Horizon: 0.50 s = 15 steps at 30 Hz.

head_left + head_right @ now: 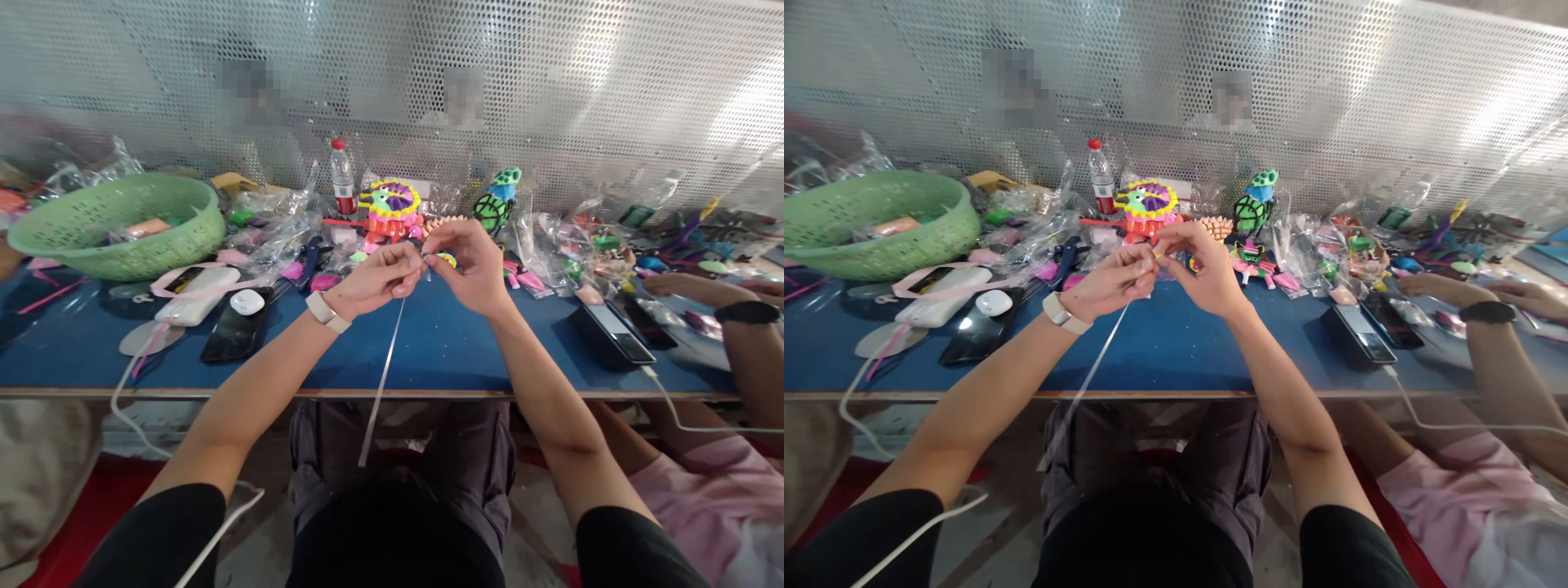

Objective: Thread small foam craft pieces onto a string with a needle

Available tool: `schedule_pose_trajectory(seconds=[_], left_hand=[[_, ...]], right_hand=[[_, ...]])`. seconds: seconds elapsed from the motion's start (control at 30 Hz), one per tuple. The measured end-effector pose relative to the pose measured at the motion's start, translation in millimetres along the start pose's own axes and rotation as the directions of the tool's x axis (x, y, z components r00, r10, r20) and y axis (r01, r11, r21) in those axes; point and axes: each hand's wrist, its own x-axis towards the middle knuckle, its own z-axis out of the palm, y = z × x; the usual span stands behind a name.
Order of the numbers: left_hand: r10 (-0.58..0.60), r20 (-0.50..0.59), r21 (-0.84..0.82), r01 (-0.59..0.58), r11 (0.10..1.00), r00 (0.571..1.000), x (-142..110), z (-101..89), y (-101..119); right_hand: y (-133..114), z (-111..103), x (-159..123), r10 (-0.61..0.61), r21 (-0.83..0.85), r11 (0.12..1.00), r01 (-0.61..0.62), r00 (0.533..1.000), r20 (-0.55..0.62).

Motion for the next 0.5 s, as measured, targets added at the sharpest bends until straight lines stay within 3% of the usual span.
schedule_pose_trajectory(seconds=[0.13,0.3,0.5], left_hand=[[0.215,-0.137,0.268,-0.173,0.948,0.967,0.6,-8.8,3.1],[0.385,-0.145,0.513,-0.263,0.817,0.911,-4.2,-9.4,11.1],[0.467,-0.120,0.646,-0.288,0.706,0.876,-12.3,2.2,18.8]], right_hand=[[5.3,-2.8,6.1,0.132,0.075,0.989,-0.129,0.990,-0.038],[6.0,-10.3,8.9,0.350,0.154,0.918,-0.365,0.929,0.116],[-9.7,1.7,3.8,0.332,0.177,0.923,-0.341,0.940,0.083]])
